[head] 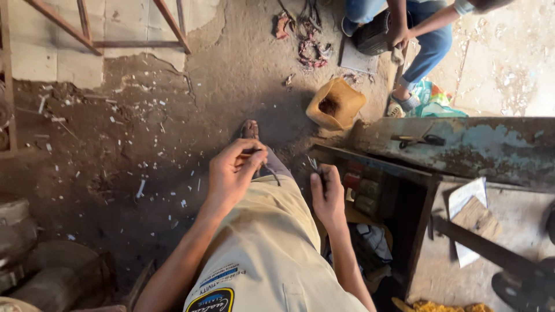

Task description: The person retrieves a pair of shears from a cabinet and uses them to cut a small metal piece. They then assemble a blowtorch with a gas canister, light it with a match, and heat the metal piece with the flame.

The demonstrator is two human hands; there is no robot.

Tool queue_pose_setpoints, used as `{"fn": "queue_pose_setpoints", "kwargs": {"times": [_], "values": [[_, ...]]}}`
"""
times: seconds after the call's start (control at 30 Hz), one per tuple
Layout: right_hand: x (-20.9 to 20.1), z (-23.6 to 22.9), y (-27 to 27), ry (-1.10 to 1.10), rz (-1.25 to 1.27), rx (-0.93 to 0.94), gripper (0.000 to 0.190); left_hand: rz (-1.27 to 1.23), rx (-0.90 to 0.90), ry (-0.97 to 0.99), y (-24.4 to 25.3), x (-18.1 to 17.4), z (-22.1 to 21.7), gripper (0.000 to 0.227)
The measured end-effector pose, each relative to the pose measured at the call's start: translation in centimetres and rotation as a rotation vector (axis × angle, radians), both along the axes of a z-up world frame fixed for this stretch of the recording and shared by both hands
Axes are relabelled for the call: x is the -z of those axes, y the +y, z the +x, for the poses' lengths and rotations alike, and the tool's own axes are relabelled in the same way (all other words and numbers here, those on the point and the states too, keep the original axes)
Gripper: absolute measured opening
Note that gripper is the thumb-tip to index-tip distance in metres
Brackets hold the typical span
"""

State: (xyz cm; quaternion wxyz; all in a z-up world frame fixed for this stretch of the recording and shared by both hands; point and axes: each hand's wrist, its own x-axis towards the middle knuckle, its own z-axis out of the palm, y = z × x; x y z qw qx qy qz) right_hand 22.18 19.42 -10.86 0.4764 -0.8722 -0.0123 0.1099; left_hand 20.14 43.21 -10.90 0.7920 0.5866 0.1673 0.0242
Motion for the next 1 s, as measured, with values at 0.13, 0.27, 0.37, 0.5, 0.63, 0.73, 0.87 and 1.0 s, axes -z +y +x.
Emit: {"fn": "queue_pose_setpoints", "kwargs": {"times": [0.13, 0.27, 0.37, 0.5, 0.63, 0.73, 0.87, 1.0], "values": [[-2.0, 5.6, 2.4, -0.014, 0.016, -0.019, 0.011, 0.149, 0.117, 0.069, 3.3, -1.5, 4.0, 0.016], [-5.0, 8.5, 3.9, 0.013, 0.009, 0.064, 0.012, 0.037, 0.299, -0.013, 3.1, -3.1, 8.7, 0.013], [-7.9, 8.9, 4.5, 0.058, -0.066, 0.209, 0.014, -0.115, 0.495, 0.019, 1.5, -4.2, 12.7, 0.013], [-11.8, 6.2, 5.6, -0.473, -0.47, 0.112, 0.026, 0.073, 0.908, 0.097, 0.6, -6.4, 17.7, 0.018], [-13.0, 2.4, 7.1, -0.645, -0.912, 0.271, 0.033, 0.103, 1.335, -0.08, -1.8, -7.6, 21.3, 0.022], [-13.2, -1.7, 8.0, -0.564, -0.823, 0.296, 0.034, 0.033, 1.587, -0.028, -4.1, -7.7, 20.3, 0.021], [-12.9, -6.0, 9.2, -0.525, -0.731, 0.484, 0.031, -0.071, 1.847, 0.184, -8.7, -7.3, 15.7, 0.021], [-13.3, -10.7, 8.9, -0.51, -0.775, 0.663, 0.03, -0.101, 1.972, 0.268, -13.8, -7.2, 11.0, 0.022]]}}
